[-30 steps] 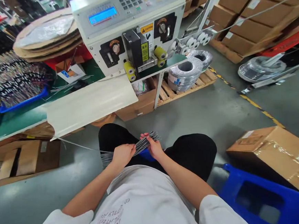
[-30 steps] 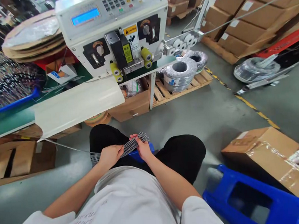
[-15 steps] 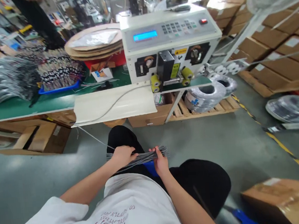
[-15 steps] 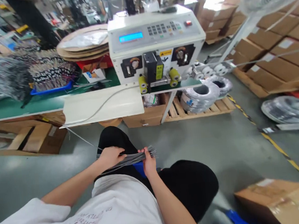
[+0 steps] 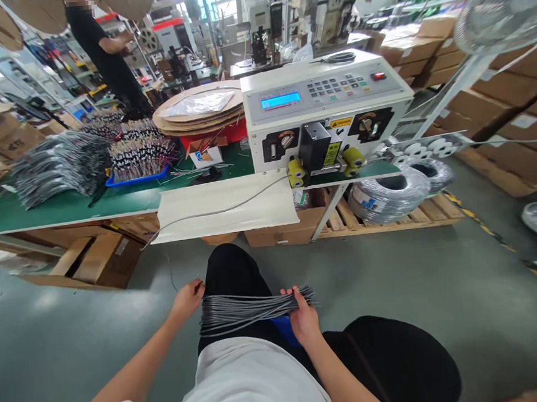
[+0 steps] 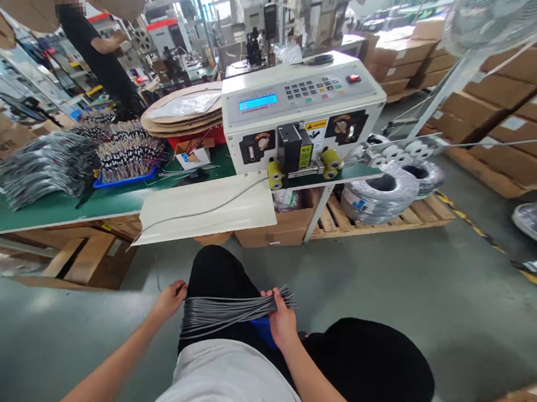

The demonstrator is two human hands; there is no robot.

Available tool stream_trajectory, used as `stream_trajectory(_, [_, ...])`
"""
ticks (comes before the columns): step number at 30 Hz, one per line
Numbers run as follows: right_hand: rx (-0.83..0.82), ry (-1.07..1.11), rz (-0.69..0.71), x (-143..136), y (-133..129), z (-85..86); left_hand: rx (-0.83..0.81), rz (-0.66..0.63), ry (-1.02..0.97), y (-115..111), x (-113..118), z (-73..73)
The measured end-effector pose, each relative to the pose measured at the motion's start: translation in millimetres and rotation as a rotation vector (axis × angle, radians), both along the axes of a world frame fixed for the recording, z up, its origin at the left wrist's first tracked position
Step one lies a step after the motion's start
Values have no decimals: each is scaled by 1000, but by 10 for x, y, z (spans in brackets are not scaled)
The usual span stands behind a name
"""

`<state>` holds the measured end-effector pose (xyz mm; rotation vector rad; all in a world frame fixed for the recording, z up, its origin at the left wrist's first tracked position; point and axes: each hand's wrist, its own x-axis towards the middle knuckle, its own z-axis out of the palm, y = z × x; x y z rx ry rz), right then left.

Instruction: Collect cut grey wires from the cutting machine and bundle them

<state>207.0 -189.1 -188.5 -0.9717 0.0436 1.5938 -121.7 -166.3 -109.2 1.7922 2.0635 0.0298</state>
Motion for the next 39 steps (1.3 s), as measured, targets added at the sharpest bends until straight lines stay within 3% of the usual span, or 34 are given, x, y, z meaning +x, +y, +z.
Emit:
stream_trajectory(2, [8, -4, 2, -8, -1, 12, 80, -34, -12, 49, 73, 34])
stream_trajectory(4, [19, -14, 4, -14, -4, 30, 218, -161, -26, 152, 194, 144])
stream_trajectory(7, [44, -32, 6, -22, -13, 60, 516, -437, -41, 413, 483, 439])
stream_trajectory(9, [54, -42, 12, -20, -19, 71, 685, -524, -42, 657, 731, 686])
stream_trajectory(12, [66, -43, 42, 3, -33, 68, 818, -489, -23, 1109, 1113, 1033])
stream_trajectory(15, [57, -44, 63, 36, -51, 63, 837, -406, 1, 1593, 1406, 1246])
stream_trajectory(18, [52, -58, 69, 59, -68, 72, 757, -366, 4, 1973, 1551, 1294])
stream_trajectory(21, [75, -70, 73, 70, -85, 95, 661, -321, -35, 2144, 1583, 1244])
stream_trajectory(26, [109, -19, 69, 73, -90, 131, 633, -270, -28, 2100, 1524, 1167])
stream_trajectory(32, [140, -23, 87, 65, -41, 120, 682, -280, 115, 1906, 1238, 1226])
stream_trajectory(36, [126, -32, 80, 61, -5, 106, 703, -362, 136, 1430, 1047, 1217])
stream_trajectory(39, [118, -43, 84, 46, 10, 119, 667, -564, 90, 867, 1079, 1029])
